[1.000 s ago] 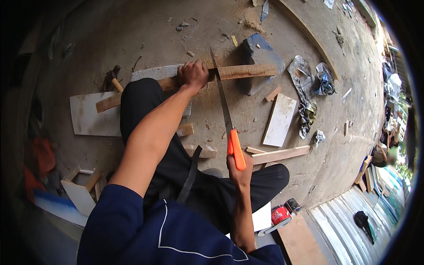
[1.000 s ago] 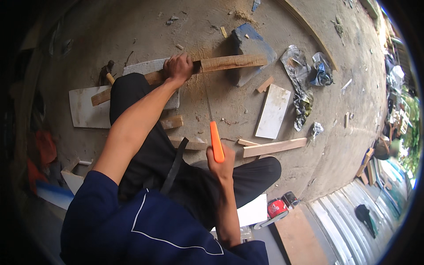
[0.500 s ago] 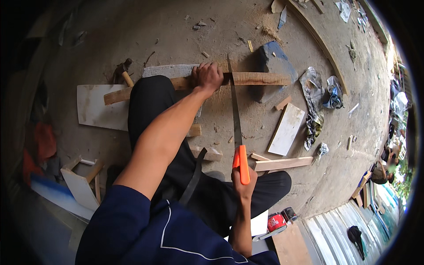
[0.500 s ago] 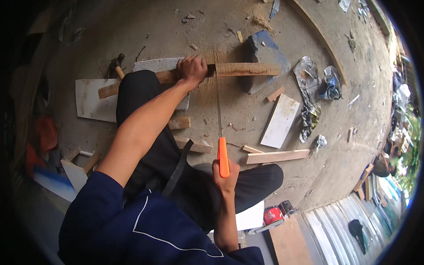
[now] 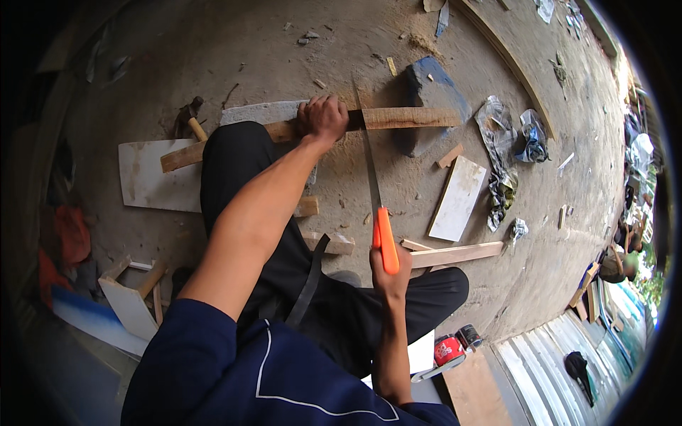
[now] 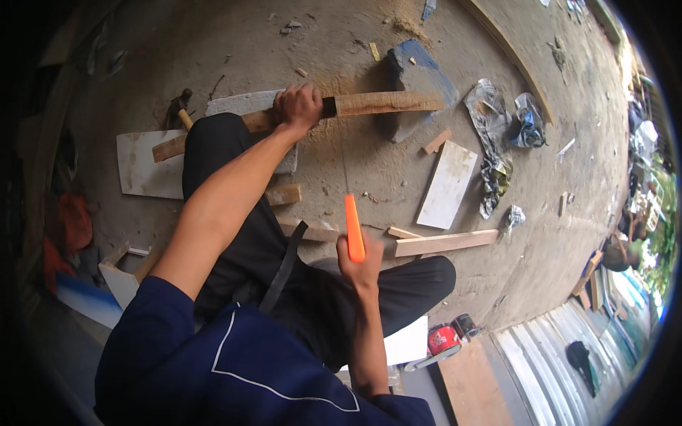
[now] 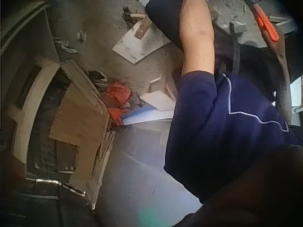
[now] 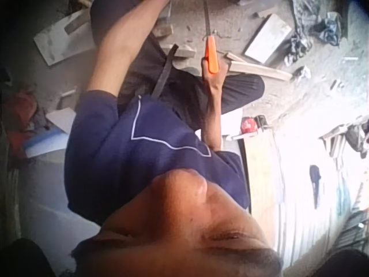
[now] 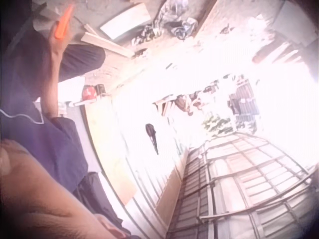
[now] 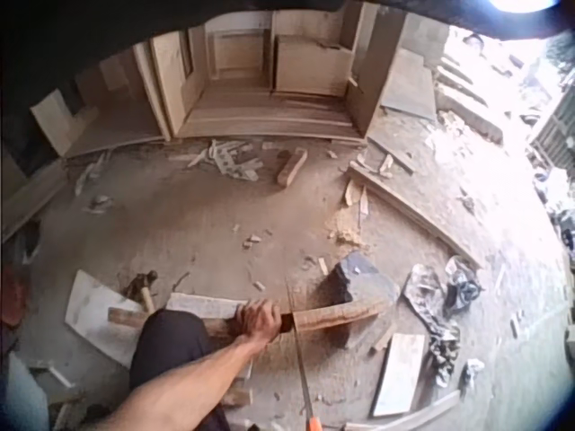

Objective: The person sits on the floor and uses a hammer to drive nails into a small wooden block. They then pick up a longer wooden plank, inspect it, and use a hand saw to cut it. The person handles the wood and tools directly with their hands throughout the task.

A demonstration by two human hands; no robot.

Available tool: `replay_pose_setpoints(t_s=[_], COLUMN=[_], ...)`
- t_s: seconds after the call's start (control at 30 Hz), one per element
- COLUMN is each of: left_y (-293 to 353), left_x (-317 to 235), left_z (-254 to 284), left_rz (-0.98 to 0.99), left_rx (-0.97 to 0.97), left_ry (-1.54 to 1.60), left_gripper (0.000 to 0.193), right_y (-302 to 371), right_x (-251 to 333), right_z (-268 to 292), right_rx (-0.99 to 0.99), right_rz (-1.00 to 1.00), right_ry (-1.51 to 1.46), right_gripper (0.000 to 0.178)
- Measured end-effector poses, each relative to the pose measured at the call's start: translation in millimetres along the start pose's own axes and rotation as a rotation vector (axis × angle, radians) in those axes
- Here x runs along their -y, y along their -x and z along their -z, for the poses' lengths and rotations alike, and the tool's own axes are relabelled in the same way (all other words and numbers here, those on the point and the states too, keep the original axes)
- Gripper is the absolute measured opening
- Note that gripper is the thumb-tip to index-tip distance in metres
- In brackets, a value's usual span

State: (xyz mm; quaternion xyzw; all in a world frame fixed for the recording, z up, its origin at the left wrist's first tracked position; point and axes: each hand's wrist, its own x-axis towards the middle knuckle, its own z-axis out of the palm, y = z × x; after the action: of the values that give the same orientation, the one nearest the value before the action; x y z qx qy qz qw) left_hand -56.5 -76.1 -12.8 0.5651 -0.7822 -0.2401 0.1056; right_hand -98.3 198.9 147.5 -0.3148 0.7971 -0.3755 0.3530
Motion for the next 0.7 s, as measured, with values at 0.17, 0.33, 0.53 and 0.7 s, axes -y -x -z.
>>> replay_pose_setpoints(t_s=[0.17,0.33,0.53,0.7], left_y=[-5.7,0.6,0.3,-3.4], left_x=[2.3,3.2,-1.0,3.2], left_z=[-7.3,1.6,-6.5,-3.7], left_rz=[-0.061,-0.023,-0.07,-0.061], left_rx=[0.01,-0.046,-0.039,-0.02], left_ry=[-0.039,-0.012,0.009,-0.021], left_gripper=[0.025,0.026,0.028,0.028], right_y=[-103.9,0.7,-75.1,-69.8], right_x=[25.7,9.3,4.1,13.3], right_z=[-32.7,0.0,-31.3,-23.2], right_rx=[-0.022,-0.001,-0.044,-0.033], right_rz=[0.028,-0.017,0.059,0.042], right_ry=[0.011,0.003,0.008,0.012], right_gripper=[0.022,0.016,0.019,0.018])
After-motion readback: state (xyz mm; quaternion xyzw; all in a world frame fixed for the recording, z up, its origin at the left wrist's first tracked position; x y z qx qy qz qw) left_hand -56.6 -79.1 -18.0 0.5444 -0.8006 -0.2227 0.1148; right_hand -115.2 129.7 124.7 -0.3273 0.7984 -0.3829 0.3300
